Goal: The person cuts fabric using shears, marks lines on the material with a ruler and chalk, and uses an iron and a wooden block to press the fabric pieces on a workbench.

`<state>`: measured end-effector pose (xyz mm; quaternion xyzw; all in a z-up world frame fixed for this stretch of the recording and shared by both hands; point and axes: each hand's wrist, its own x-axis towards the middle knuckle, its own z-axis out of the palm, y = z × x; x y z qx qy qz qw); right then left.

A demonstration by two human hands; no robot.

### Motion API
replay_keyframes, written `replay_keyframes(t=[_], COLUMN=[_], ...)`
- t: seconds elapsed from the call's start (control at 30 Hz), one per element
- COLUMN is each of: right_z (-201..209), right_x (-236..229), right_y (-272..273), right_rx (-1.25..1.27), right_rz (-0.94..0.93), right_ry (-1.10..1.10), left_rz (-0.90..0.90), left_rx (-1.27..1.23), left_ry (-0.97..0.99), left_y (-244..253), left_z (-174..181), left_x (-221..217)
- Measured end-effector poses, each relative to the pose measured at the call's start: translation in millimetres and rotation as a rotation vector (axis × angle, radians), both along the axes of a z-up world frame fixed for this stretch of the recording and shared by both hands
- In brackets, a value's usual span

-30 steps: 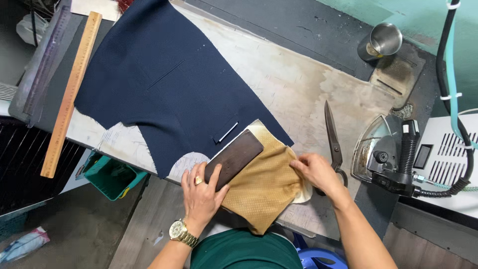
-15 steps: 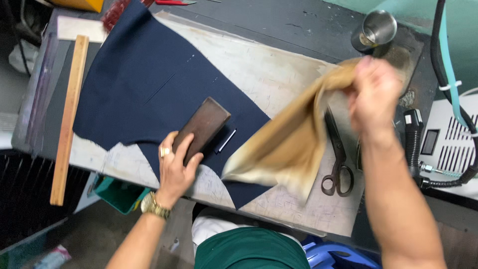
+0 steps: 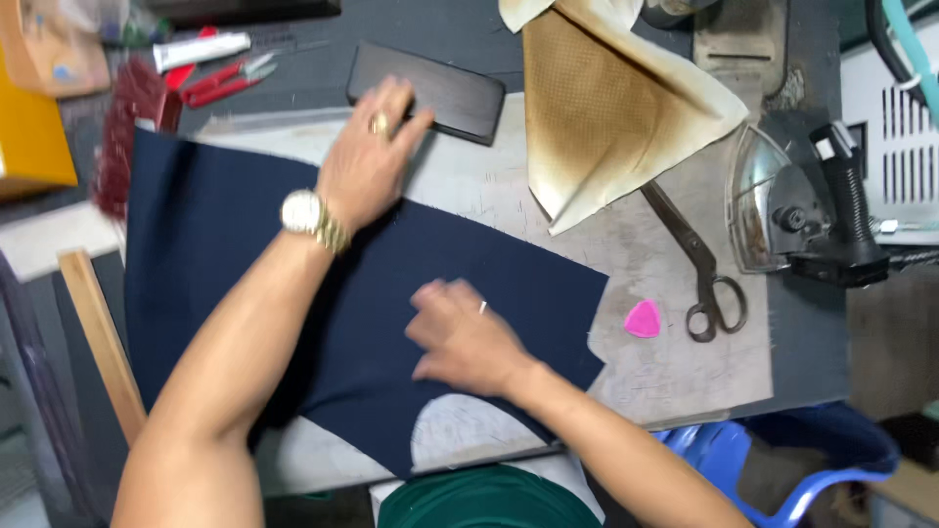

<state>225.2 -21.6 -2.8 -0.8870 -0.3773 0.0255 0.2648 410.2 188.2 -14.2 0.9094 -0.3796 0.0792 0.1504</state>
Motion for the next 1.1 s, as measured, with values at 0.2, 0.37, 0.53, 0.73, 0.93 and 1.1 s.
replay_keyframes(t=[0.2,0.37,0.53,0.73,0.93,1.1], right_z=[-4.0,5.0,3.2,-50.9,-50.4,-51.7], right_x=[-12.7,-12.2,-18.9,-64.8,-81.9,-97.6], right_y=[-90.0,-89.3,-90.6,-74.6,-98.6,-60.2], right_rx=[0.108,0.215,0.244,0.114,0.029,0.088], right_rz=[-0.948,-0.844,-0.793,-0.384,-0.624,-0.499], right_ry=[-0.073,0.039,0.007,-0.213,-0.182,-0.222], left_rz=[0.307,0.021,-0.378,0.241,-0.197,0.136], left_rx=[-0.199,0.163,-0.575,-0.252,-0.653,-0.497], left_ry=[-0.043,0.279,0.316,0.187,0.313,0.106], left_y=[18.2,-119.5,-116.6,-76.1,-117.1,-63.8], left_z=[-21.6,21.7,7.2,-3.1,-12.3,-4.7], left_x=[-83.7,-214.8,-305.0,-287.1,-395.3,-308.2])
